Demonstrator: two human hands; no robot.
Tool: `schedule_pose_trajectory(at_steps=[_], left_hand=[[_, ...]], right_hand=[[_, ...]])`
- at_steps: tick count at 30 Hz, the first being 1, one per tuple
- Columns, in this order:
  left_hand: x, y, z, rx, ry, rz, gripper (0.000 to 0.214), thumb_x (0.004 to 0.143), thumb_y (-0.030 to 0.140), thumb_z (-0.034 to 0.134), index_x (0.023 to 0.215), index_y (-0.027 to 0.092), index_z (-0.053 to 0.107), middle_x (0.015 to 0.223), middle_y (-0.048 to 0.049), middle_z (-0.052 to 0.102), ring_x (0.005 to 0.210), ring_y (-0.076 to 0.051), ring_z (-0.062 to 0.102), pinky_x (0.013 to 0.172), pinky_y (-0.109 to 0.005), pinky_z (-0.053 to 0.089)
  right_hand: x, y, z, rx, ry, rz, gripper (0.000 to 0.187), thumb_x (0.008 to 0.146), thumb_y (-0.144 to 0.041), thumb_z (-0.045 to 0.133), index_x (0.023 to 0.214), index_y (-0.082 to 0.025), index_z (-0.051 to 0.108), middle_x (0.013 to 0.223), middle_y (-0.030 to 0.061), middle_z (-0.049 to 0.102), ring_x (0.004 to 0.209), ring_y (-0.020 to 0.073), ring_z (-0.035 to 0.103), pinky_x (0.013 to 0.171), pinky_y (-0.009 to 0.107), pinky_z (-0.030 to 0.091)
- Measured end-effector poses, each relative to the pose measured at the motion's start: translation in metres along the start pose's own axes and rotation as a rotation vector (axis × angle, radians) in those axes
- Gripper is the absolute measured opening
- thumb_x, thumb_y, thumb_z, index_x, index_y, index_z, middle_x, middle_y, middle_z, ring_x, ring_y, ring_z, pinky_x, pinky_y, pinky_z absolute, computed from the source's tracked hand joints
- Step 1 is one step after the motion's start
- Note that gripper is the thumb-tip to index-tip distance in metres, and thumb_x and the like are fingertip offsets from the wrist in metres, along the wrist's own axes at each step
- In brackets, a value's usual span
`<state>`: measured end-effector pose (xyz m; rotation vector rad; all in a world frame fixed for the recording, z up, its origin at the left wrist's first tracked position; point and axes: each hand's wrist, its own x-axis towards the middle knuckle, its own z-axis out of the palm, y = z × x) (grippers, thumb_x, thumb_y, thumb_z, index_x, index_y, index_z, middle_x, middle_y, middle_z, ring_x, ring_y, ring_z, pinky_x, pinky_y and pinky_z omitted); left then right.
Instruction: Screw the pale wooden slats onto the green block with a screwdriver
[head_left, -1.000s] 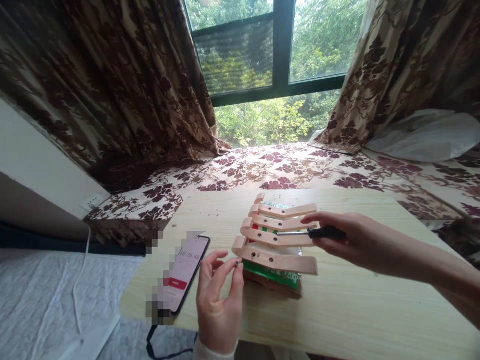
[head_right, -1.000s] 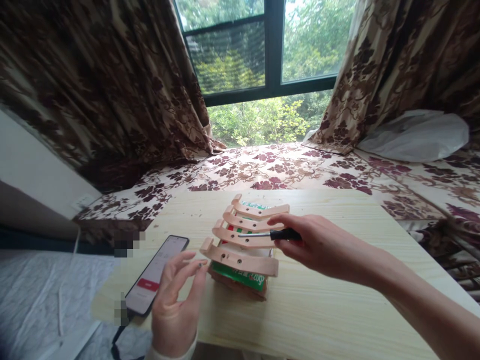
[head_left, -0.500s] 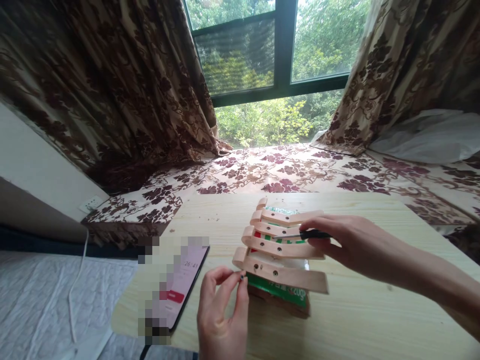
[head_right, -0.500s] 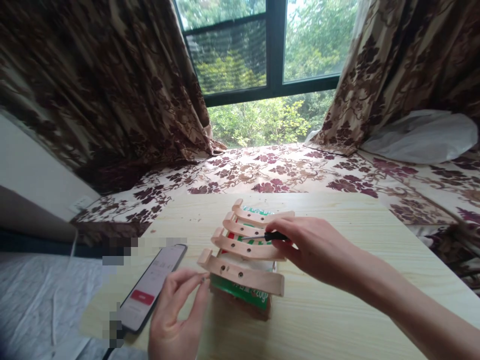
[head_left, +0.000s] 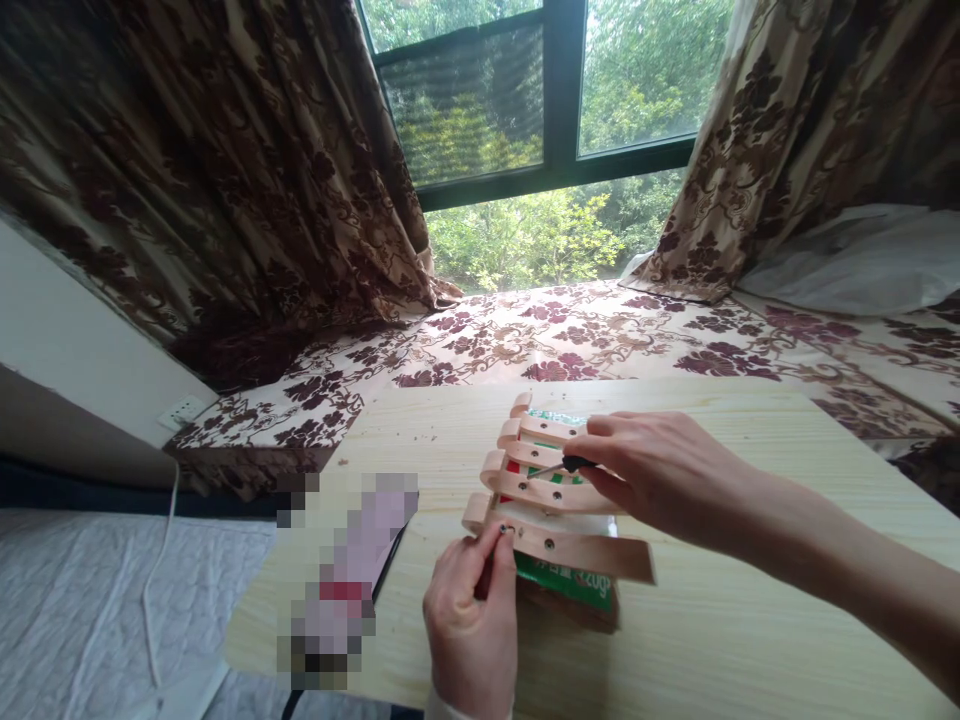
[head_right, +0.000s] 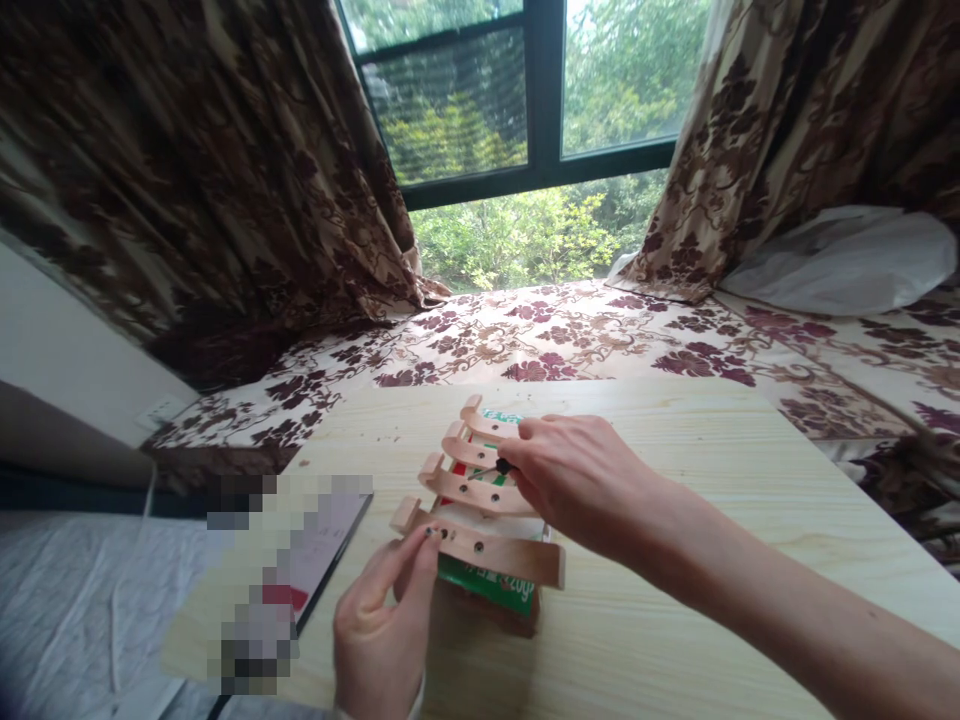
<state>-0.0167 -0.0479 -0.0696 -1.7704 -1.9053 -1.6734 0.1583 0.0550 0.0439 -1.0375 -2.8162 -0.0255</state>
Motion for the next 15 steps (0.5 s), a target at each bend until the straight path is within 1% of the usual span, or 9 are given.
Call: schedule_pose_trajectory(at_steps=[3, 7, 11, 15], left_hand=[[0.000, -0.001, 0.002, 0.013, -0.003, -0.029, 0.010, 0.078, 0.020, 0.059, 0.086, 0.019, 0.066, 0.072, -0.0013, 0.065, 0.065, -0.011, 0.060, 0.061, -0.021, 0.050], [0.001, -0.002, 0.005, 0.054, 0.022, 0.013, 0.008, 0.077, 0.020, 0.060, 0.083, 0.020, 0.065, 0.074, -0.0019, 0.067, 0.065, -0.012, 0.061, 0.063, -0.023, 0.051], [0.003, -0.002, 0.006, 0.091, 0.026, 0.022, 0.007, 0.077, 0.022, 0.059, 0.081, 0.019, 0.065, 0.073, -0.0016, 0.067, 0.063, -0.012, 0.061, 0.063, -0.024, 0.051], [0.002, -0.004, 0.006, 0.092, 0.029, 0.017, 0.009, 0.078, 0.023, 0.058, 0.081, 0.019, 0.066, 0.070, -0.0017, 0.066, 0.062, -0.012, 0.061, 0.063, -0.024, 0.050]], right_hand=[[-0.006, 0.003, -0.003, 0.082, 0.048, -0.038, 0.021, 0.086, -0.021, 0.043, 0.096, -0.021, 0.061, 0.079, 0.0036, 0.062, 0.067, 0.0141, 0.056, 0.052, 0.026, 0.026], [-0.010, 0.002, -0.016, 0.215, 0.063, -0.082, 0.012, 0.085, -0.025, 0.048, 0.090, -0.021, 0.057, 0.074, 0.0007, 0.062, 0.063, 0.0123, 0.055, 0.054, 0.025, 0.030], [-0.005, -0.009, -0.032, 0.247, 0.058, -0.165, 0.007, 0.082, -0.021, 0.051, 0.087, -0.022, 0.057, 0.074, -0.0008, 0.062, 0.063, 0.0111, 0.053, 0.055, 0.023, 0.030], [0.003, -0.023, -0.038, 0.232, 0.012, -0.219, 0.008, 0.083, -0.019, 0.050, 0.077, -0.020, 0.056, 0.073, -0.0004, 0.060, 0.061, 0.0103, 0.050, 0.054, 0.023, 0.029]])
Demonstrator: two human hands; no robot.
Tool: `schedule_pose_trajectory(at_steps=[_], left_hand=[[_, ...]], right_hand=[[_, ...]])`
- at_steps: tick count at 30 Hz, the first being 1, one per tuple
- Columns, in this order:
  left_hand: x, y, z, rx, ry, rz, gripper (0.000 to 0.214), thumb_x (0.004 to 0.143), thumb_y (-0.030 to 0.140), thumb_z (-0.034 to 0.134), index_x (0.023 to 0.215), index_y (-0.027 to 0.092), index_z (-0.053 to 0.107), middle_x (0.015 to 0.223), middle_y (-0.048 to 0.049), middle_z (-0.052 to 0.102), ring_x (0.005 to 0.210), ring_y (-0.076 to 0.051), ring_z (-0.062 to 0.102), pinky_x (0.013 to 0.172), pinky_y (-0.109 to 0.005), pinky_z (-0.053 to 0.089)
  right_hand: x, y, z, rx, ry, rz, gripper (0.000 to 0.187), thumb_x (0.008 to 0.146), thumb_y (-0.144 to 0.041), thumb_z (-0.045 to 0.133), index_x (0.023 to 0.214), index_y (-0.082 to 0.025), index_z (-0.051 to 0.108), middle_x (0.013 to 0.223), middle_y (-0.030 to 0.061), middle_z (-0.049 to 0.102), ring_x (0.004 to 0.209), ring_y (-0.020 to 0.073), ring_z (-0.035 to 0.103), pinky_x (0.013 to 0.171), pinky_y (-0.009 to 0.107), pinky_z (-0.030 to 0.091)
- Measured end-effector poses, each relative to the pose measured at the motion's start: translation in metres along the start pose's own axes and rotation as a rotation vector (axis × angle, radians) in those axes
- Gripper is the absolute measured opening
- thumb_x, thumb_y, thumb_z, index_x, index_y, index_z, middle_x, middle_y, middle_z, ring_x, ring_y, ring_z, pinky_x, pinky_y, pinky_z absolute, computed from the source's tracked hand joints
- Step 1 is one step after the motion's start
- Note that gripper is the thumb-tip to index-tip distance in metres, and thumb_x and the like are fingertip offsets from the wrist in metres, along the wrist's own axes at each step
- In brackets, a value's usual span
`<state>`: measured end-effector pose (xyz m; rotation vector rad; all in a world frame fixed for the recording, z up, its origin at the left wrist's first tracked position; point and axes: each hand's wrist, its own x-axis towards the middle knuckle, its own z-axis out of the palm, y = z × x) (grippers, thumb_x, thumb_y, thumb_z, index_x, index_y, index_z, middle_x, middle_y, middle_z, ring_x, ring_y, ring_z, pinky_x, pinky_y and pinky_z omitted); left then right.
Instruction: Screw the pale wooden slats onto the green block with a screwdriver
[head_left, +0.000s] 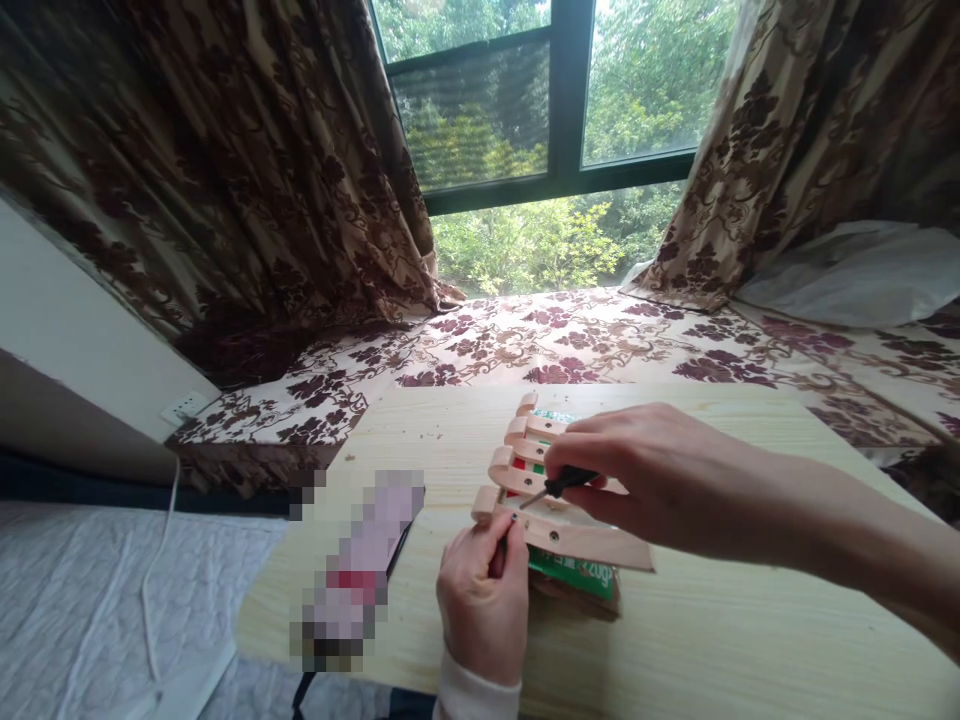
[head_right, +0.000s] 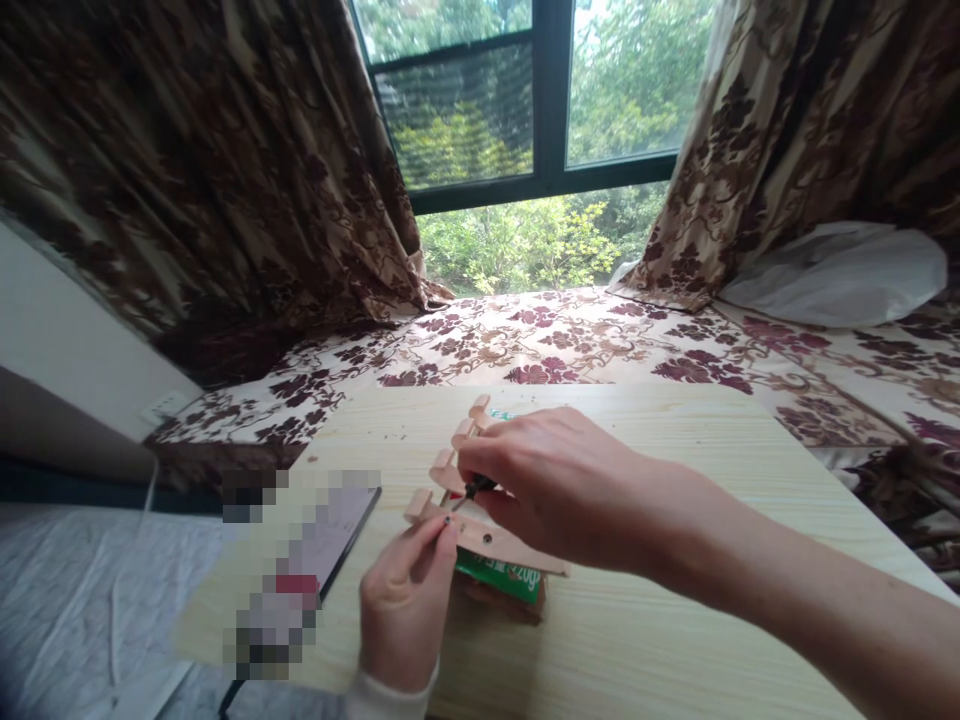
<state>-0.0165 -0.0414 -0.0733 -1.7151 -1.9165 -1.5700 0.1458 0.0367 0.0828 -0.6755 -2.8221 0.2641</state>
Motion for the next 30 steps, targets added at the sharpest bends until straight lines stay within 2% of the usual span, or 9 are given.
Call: schedule_pose_trajectory(at_steps=[9, 13, 17, 20, 25, 30], left_hand=[[0.001, -0.001, 0.000, 0.003, 0.010, 0.002, 0.010, 0.078, 0.022, 0.058, 0.081, 0.019, 0.067, 0.069, -0.0014, 0.067, 0.059, -0.012, 0.060, 0.061, -0.024, 0.049], [0.002, -0.001, 0.002, 0.024, 0.048, 0.032, 0.012, 0.077, 0.022, 0.058, 0.083, 0.019, 0.068, 0.069, -0.0020, 0.068, 0.060, -0.013, 0.061, 0.060, -0.025, 0.050], [0.003, 0.000, 0.004, 0.049, 0.102, 0.062, 0.010, 0.077, 0.021, 0.057, 0.078, 0.018, 0.067, 0.064, -0.0009, 0.066, 0.056, -0.013, 0.060, 0.057, -0.024, 0.050], [0.002, 0.002, 0.004, 0.065, 0.126, 0.072, 0.010, 0.078, 0.020, 0.056, 0.076, 0.020, 0.066, 0.062, 0.0008, 0.065, 0.053, -0.012, 0.058, 0.056, -0.024, 0.049], [-0.002, 0.001, 0.005, 0.090, 0.148, 0.068, 0.009, 0.078, 0.020, 0.056, 0.077, 0.021, 0.065, 0.061, 0.0020, 0.063, 0.053, -0.011, 0.058, 0.055, -0.023, 0.049], [-0.004, 0.001, 0.009, 0.063, 0.135, 0.021, 0.009, 0.078, 0.025, 0.058, 0.079, 0.022, 0.066, 0.063, 0.0011, 0.064, 0.056, -0.012, 0.058, 0.056, -0.023, 0.050]], right_hand=[[0.012, -0.017, 0.002, -0.069, -0.083, 0.008, 0.010, 0.082, -0.018, 0.049, 0.079, -0.019, 0.058, 0.075, 0.0017, 0.061, 0.067, 0.0129, 0.052, 0.058, 0.024, 0.030], [0.023, -0.024, 0.000, -0.115, -0.105, -0.045, 0.011, 0.082, -0.018, 0.048, 0.077, -0.017, 0.058, 0.073, 0.0033, 0.061, 0.069, 0.0143, 0.053, 0.058, 0.025, 0.030], [0.038, -0.025, 0.004, -0.081, -0.016, -0.074, 0.011, 0.083, -0.021, 0.046, 0.086, -0.017, 0.055, 0.078, 0.0043, 0.060, 0.069, 0.0140, 0.051, 0.058, 0.026, 0.031], [0.043, -0.021, 0.016, 0.081, 0.099, -0.090, 0.012, 0.082, -0.018, 0.046, 0.093, -0.018, 0.050, 0.086, 0.0032, 0.059, 0.070, 0.0117, 0.048, 0.059, 0.024, 0.032], [0.036, -0.010, 0.035, 0.295, 0.175, -0.057, 0.007, 0.085, -0.022, 0.047, 0.091, -0.020, 0.045, 0.075, -0.0013, 0.054, 0.065, 0.0095, 0.045, 0.058, 0.022, 0.032], [0.033, -0.003, 0.042, 0.294, 0.233, -0.037, 0.006, 0.086, -0.024, 0.047, 0.086, -0.020, 0.044, 0.071, -0.0014, 0.053, 0.062, 0.0100, 0.042, 0.055, 0.023, 0.029]])
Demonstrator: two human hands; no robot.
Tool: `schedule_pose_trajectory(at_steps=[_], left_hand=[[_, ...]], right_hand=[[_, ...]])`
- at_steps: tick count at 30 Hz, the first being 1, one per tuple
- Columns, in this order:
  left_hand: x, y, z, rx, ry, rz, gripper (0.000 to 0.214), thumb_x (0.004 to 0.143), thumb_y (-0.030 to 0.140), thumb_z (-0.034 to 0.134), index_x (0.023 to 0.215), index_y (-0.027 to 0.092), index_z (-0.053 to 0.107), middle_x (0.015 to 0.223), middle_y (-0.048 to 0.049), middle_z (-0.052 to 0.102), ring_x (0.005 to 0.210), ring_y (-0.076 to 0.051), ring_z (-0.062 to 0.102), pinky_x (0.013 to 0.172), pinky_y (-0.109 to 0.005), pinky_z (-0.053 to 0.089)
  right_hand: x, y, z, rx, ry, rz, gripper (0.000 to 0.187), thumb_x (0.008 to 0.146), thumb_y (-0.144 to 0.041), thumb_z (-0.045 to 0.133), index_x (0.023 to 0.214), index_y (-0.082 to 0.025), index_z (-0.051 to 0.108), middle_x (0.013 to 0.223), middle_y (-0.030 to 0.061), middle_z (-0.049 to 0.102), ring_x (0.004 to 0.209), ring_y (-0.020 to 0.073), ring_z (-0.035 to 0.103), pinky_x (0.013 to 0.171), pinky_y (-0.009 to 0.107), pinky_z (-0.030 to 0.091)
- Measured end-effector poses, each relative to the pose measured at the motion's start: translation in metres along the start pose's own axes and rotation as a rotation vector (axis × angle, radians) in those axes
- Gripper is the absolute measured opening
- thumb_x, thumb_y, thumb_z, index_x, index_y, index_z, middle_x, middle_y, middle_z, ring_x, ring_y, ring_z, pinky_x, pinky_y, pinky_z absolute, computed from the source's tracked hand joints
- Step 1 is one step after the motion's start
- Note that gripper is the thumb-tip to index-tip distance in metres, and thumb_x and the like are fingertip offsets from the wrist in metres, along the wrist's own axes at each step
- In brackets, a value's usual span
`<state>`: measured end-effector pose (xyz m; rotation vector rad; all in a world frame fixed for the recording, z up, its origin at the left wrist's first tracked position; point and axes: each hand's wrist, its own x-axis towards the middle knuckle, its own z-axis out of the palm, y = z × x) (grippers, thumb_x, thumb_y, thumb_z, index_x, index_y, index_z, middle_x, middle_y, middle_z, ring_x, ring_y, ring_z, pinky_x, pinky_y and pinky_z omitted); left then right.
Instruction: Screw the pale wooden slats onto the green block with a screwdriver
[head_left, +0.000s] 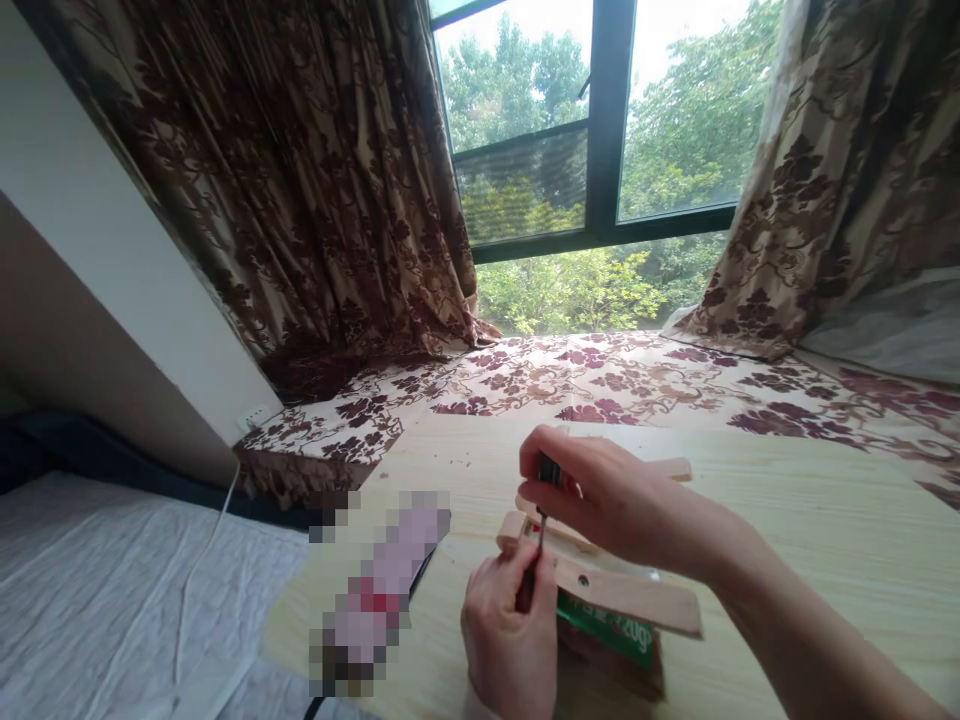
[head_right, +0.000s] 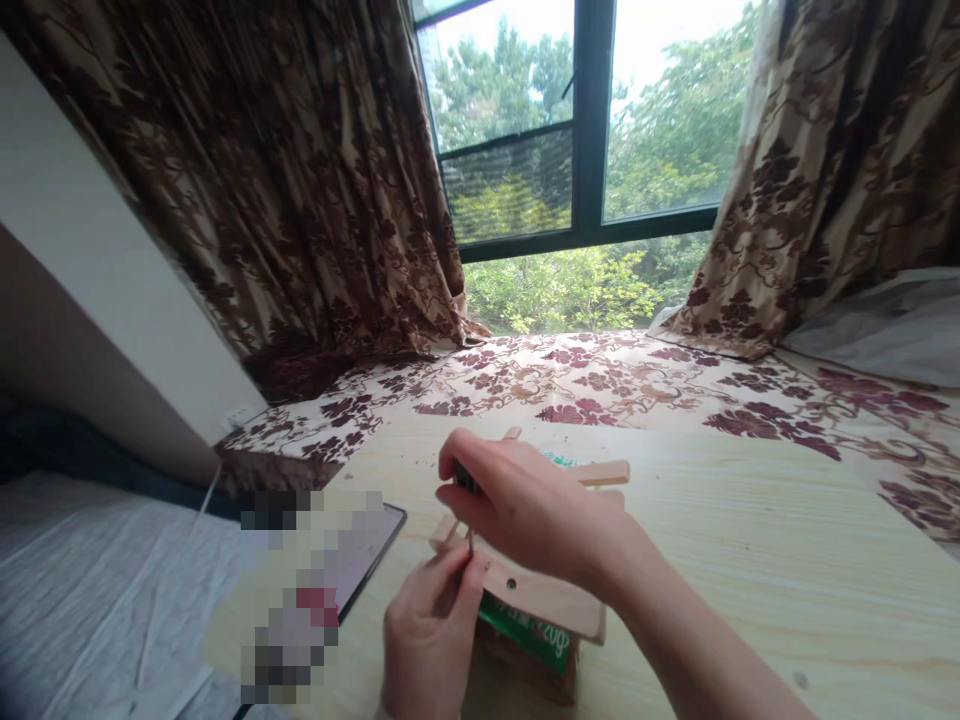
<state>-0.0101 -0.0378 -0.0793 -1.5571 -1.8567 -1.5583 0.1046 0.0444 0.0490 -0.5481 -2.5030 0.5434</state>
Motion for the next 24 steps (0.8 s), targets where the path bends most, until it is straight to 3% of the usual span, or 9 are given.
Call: schedule_pose_trajectory(at_steps=[4, 8, 18, 20, 24], left_hand=[[-0.001, 0.001, 0.000, -0.021, -0.045, -0.053, 0.010, 0.078, 0.028, 0.057, 0.078, 0.024, 0.066, 0.065, 0.0010, 0.064, 0.058, -0.013, 0.059, 0.057, -0.023, 0.050], [-0.002, 0.000, 0.000, -0.062, -0.088, -0.100, 0.010, 0.079, 0.029, 0.056, 0.079, 0.025, 0.066, 0.069, 0.0016, 0.065, 0.061, -0.012, 0.060, 0.059, -0.023, 0.050], [-0.005, -0.002, 0.002, -0.105, -0.098, -0.137, 0.011, 0.080, 0.028, 0.056, 0.082, 0.025, 0.066, 0.073, 0.0014, 0.066, 0.064, -0.012, 0.062, 0.063, -0.023, 0.050], [-0.006, -0.003, 0.003, -0.120, -0.097, -0.137, 0.011, 0.080, 0.027, 0.056, 0.083, 0.024, 0.066, 0.074, 0.0010, 0.066, 0.066, -0.012, 0.062, 0.064, -0.023, 0.050], [-0.007, -0.004, 0.006, -0.122, -0.077, -0.130, 0.010, 0.080, 0.026, 0.056, 0.083, 0.023, 0.066, 0.074, 0.0003, 0.066, 0.065, -0.012, 0.061, 0.063, -0.023, 0.051]], right_hand=[[-0.002, 0.000, 0.001, -0.055, 0.064, 0.016, 0.007, 0.086, -0.026, 0.046, 0.088, -0.019, 0.044, 0.070, -0.0002, 0.053, 0.060, 0.0106, 0.041, 0.054, 0.024, 0.027], [-0.005, -0.001, -0.002, 0.002, 0.003, -0.012, 0.009, 0.085, -0.022, 0.046, 0.094, -0.019, 0.047, 0.073, 0.0002, 0.055, 0.063, 0.0106, 0.044, 0.056, 0.023, 0.030], [0.002, -0.001, -0.006, -0.140, 0.042, 0.021, 0.009, 0.082, -0.027, 0.051, 0.088, -0.019, 0.051, 0.069, -0.0021, 0.055, 0.059, 0.0093, 0.042, 0.053, 0.023, 0.025], [0.000, -0.002, -0.009, -0.162, 0.038, 0.030, 0.008, 0.083, -0.027, 0.050, 0.082, -0.019, 0.051, 0.068, -0.0017, 0.055, 0.059, 0.0095, 0.041, 0.053, 0.024, 0.025], [0.001, -0.003, -0.009, -0.201, 0.048, 0.096, 0.025, 0.083, -0.037, 0.050, 0.066, -0.018, 0.046, 0.058, -0.0027, 0.049, 0.053, 0.0088, 0.035, 0.050, 0.024, 0.023]])
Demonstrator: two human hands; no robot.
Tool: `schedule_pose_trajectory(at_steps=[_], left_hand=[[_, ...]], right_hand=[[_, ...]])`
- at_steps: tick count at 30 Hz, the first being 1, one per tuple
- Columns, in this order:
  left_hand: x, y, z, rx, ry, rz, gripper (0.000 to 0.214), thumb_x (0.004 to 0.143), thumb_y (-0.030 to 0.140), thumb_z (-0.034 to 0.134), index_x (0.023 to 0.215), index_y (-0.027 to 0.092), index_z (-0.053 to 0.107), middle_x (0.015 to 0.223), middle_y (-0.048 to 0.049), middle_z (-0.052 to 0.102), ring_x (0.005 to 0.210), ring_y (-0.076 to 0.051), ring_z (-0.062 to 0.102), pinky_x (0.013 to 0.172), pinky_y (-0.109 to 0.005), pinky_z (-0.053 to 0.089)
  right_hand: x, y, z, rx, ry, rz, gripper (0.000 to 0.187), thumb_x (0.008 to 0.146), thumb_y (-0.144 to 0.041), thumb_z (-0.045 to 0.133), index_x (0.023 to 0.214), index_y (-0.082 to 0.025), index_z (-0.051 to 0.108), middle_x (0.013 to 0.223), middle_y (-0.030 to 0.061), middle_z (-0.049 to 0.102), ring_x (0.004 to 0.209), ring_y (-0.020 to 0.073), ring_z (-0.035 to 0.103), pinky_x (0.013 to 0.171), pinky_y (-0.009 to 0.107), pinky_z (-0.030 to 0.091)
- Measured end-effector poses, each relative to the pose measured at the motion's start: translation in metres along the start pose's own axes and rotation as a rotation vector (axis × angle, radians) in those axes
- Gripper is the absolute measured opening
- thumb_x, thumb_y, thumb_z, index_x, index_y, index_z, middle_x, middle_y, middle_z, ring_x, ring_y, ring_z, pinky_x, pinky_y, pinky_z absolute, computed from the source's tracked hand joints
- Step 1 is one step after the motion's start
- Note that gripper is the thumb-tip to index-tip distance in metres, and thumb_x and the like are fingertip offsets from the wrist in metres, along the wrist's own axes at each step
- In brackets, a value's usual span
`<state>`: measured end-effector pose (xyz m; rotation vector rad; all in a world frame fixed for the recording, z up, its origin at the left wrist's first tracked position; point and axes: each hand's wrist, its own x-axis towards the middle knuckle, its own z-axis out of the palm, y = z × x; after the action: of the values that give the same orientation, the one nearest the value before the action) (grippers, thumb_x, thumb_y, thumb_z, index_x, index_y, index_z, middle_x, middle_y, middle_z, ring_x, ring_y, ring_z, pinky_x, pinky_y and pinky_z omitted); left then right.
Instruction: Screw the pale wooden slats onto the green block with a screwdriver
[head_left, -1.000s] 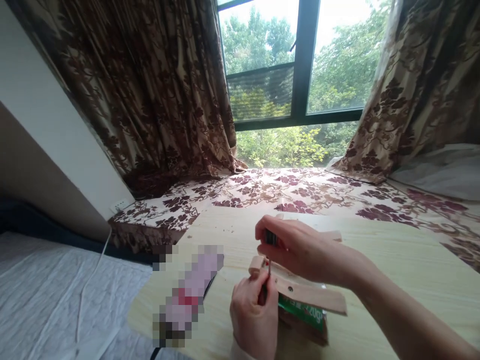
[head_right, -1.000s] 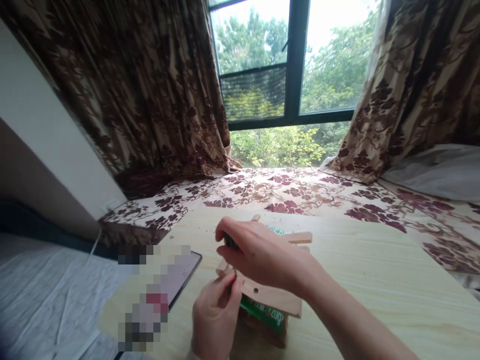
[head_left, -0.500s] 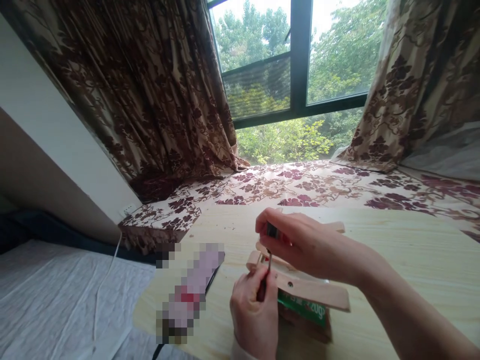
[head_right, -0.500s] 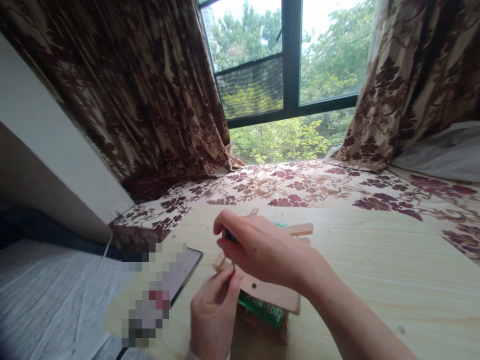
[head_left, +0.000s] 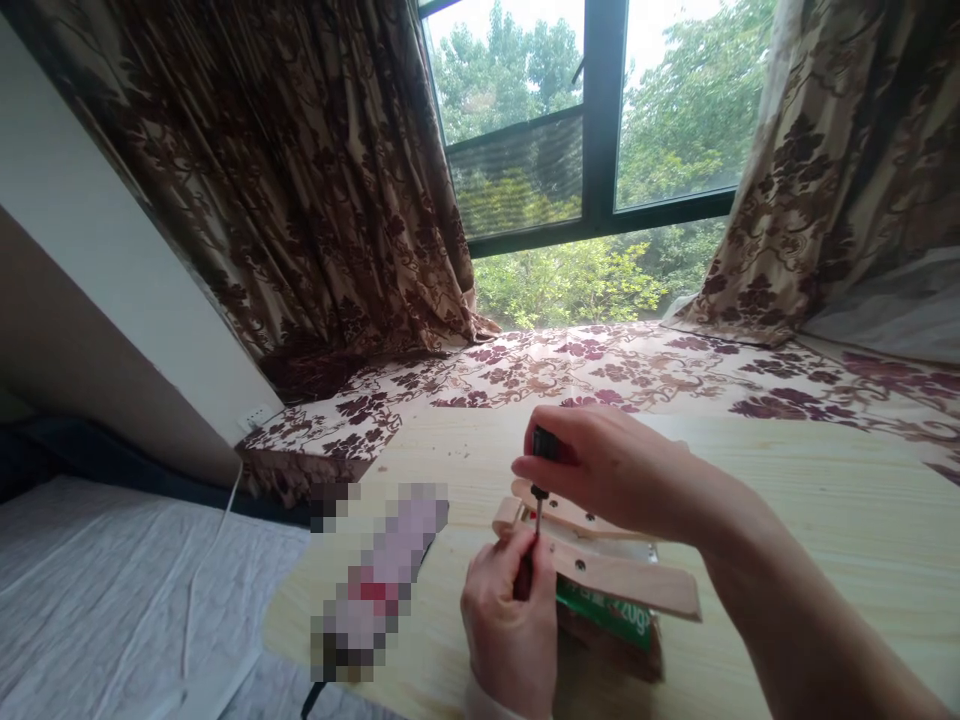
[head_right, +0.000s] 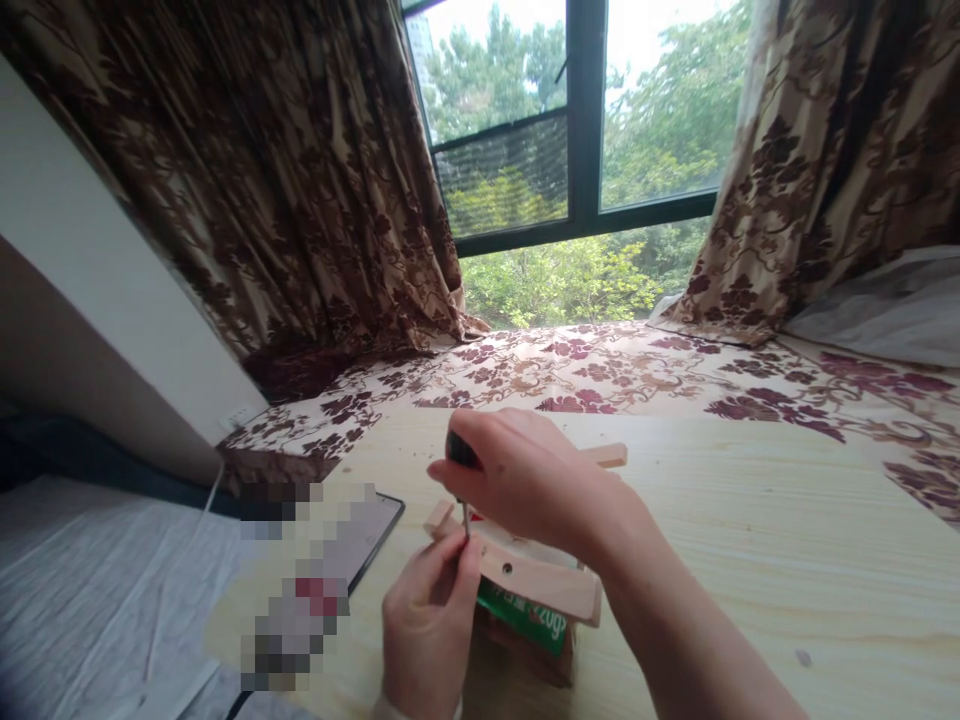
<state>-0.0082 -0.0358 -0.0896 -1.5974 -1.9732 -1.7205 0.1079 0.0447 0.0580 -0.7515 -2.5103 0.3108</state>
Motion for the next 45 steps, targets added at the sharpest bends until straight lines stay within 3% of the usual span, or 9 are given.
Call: schedule_pose_trajectory(at_steps=[3, 7, 13, 17, 25, 30, 35, 40, 45], left_hand=[[0.002, 0.001, 0.000, 0.024, 0.025, 0.036, 0.011, 0.079, 0.026, 0.056, 0.082, 0.022, 0.066, 0.072, -0.0003, 0.066, 0.063, -0.012, 0.061, 0.062, -0.023, 0.051], [0.003, 0.004, -0.002, 0.055, 0.077, 0.097, 0.011, 0.079, 0.026, 0.056, 0.081, 0.020, 0.066, 0.069, -0.0012, 0.066, 0.061, -0.012, 0.061, 0.060, -0.021, 0.050], [-0.007, 0.003, 0.012, 0.086, 0.128, 0.154, 0.009, 0.078, 0.022, 0.057, 0.083, 0.021, 0.065, 0.070, -0.0001, 0.065, 0.060, -0.011, 0.061, 0.060, -0.021, 0.050], [-0.013, 0.000, 0.026, 0.055, 0.267, 0.150, 0.008, 0.078, 0.022, 0.057, 0.082, 0.024, 0.064, 0.068, 0.0013, 0.065, 0.060, -0.011, 0.061, 0.062, -0.023, 0.049], [-0.011, -0.010, 0.028, 0.073, 0.270, 0.101, 0.013, 0.078, 0.033, 0.058, 0.080, 0.025, 0.068, 0.068, 0.0008, 0.068, 0.058, -0.011, 0.062, 0.061, -0.021, 0.049], [-0.009, -0.011, 0.026, 0.110, 0.262, 0.133, 0.016, 0.079, 0.035, 0.057, 0.079, 0.025, 0.069, 0.065, 0.0003, 0.067, 0.055, -0.012, 0.062, 0.058, -0.020, 0.049], [-0.008, -0.011, 0.024, 0.133, 0.215, 0.146, 0.017, 0.079, 0.037, 0.056, 0.079, 0.026, 0.068, 0.067, 0.0012, 0.067, 0.056, -0.012, 0.061, 0.056, -0.020, 0.049], [-0.006, -0.009, 0.021, 0.188, 0.209, 0.204, 0.017, 0.081, 0.034, 0.053, 0.079, 0.026, 0.068, 0.067, 0.0012, 0.068, 0.055, -0.011, 0.061, 0.055, -0.020, 0.048], [-0.006, -0.009, 0.021, 0.204, 0.207, 0.198, 0.016, 0.081, 0.034, 0.054, 0.077, 0.027, 0.068, 0.065, 0.0019, 0.067, 0.053, -0.011, 0.060, 0.053, -0.020, 0.047]], right_hand=[[0.002, -0.001, 0.003, 0.007, 0.015, -0.004, 0.022, 0.081, -0.036, 0.051, 0.069, -0.019, 0.048, 0.059, -0.0031, 0.049, 0.052, 0.0086, 0.034, 0.050, 0.024, 0.024], [0.000, -0.003, 0.002, 0.132, -0.044, -0.072, 0.008, 0.080, -0.026, 0.051, 0.086, -0.022, 0.055, 0.066, -0.0033, 0.055, 0.057, 0.0087, 0.041, 0.052, 0.022, 0.027], [-0.007, 0.005, -0.007, 0.148, -0.063, 0.003, 0.009, 0.080, -0.027, 0.052, 0.077, -0.019, 0.056, 0.067, -0.0005, 0.056, 0.059, 0.0100, 0.043, 0.053, 0.023, 0.029], [-0.010, 0.009, -0.008, 0.123, -0.061, 0.035, 0.011, 0.081, -0.028, 0.052, 0.075, -0.019, 0.054, 0.065, -0.0012, 0.055, 0.058, 0.0095, 0.041, 0.052, 0.024, 0.028], [-0.006, 0.002, 0.001, 0.078, 0.020, 0.019, 0.018, 0.080, -0.031, 0.052, 0.068, -0.018, 0.048, 0.061, -0.0022, 0.052, 0.055, 0.0086, 0.035, 0.049, 0.024, 0.022], [-0.010, 0.001, -0.004, 0.118, 0.019, -0.013, 0.008, 0.080, -0.027, 0.053, 0.084, -0.020, 0.055, 0.070, -0.0009, 0.056, 0.060, 0.0094, 0.041, 0.052, 0.024, 0.025], [-0.009, 0.004, -0.002, 0.034, 0.040, 0.039, 0.017, 0.080, -0.033, 0.053, 0.072, -0.018, 0.052, 0.065, -0.0001, 0.054, 0.057, 0.0098, 0.038, 0.051, 0.025, 0.023], [-0.009, -0.001, -0.004, 0.118, 0.018, -0.036, 0.009, 0.081, -0.027, 0.051, 0.084, -0.020, 0.056, 0.070, -0.0007, 0.057, 0.060, 0.0093, 0.042, 0.055, 0.024, 0.026], [-0.008, -0.004, -0.003, 0.061, 0.026, 0.005, 0.021, 0.080, -0.033, 0.053, 0.067, -0.018, 0.050, 0.060, -0.0016, 0.051, 0.056, 0.0088, 0.036, 0.051, 0.024, 0.023]])
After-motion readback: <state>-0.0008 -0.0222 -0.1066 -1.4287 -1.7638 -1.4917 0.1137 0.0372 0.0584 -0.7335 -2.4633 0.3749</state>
